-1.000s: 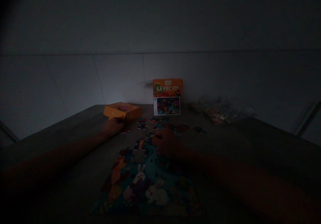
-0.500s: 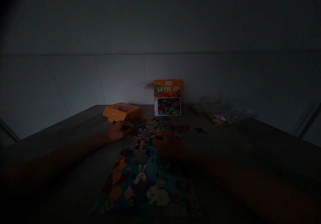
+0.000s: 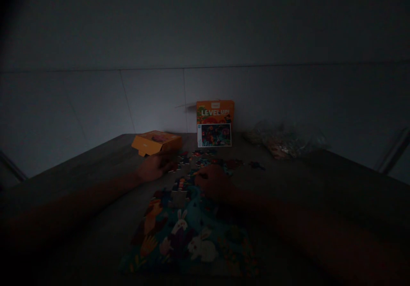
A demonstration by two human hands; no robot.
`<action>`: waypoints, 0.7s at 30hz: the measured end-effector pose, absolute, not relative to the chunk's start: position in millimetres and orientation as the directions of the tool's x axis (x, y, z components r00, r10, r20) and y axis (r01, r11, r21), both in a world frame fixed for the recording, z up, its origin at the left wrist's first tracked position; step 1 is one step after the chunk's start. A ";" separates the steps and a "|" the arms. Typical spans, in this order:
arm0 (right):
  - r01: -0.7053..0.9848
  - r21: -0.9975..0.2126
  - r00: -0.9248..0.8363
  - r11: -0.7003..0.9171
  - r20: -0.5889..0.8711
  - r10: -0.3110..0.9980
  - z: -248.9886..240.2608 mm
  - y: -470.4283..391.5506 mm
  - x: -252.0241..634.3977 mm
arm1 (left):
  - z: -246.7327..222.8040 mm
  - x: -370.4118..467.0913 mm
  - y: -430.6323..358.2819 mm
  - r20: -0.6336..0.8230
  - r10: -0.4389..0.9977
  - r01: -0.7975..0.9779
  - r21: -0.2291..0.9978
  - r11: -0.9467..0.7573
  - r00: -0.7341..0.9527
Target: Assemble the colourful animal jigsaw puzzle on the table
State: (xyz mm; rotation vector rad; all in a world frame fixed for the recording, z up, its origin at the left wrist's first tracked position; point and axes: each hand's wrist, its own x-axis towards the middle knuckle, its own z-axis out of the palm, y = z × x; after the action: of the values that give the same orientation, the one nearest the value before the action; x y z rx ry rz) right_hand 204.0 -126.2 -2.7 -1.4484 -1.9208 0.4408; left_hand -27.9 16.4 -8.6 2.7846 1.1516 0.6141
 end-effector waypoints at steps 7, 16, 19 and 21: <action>0.709 -0.629 -0.159 0.319 0.298 0.941 -5.0 -125.3 205.4 | -9.2 -29.9 22.9 0.313 0.745 0.722 0.211 -0.659 0.589; 0.753 -0.534 -0.222 0.383 0.342 0.913 -6.7 -126.1 204.9 | -9.9 -31.8 18.9 0.277 0.596 0.552 0.223 -0.803 0.754; 0.807 -0.354 -0.359 0.472 0.340 0.869 -6.9 -134.2 201.6 | -11.7 -31.3 20.2 0.279 0.574 0.528 0.226 -0.818 0.770; 0.833 -0.188 -0.448 0.520 0.322 0.834 -7.1 -137.9 200.2 | -12.8 -31.3 21.4 0.281 0.574 0.526 0.233 -0.818 0.769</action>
State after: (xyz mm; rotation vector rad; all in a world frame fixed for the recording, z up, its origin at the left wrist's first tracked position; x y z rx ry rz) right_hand 200.2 -137.9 -7.1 -1.3772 -2.3921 0.0030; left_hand -31.3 21.4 -12.8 2.8214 0.8815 0.5163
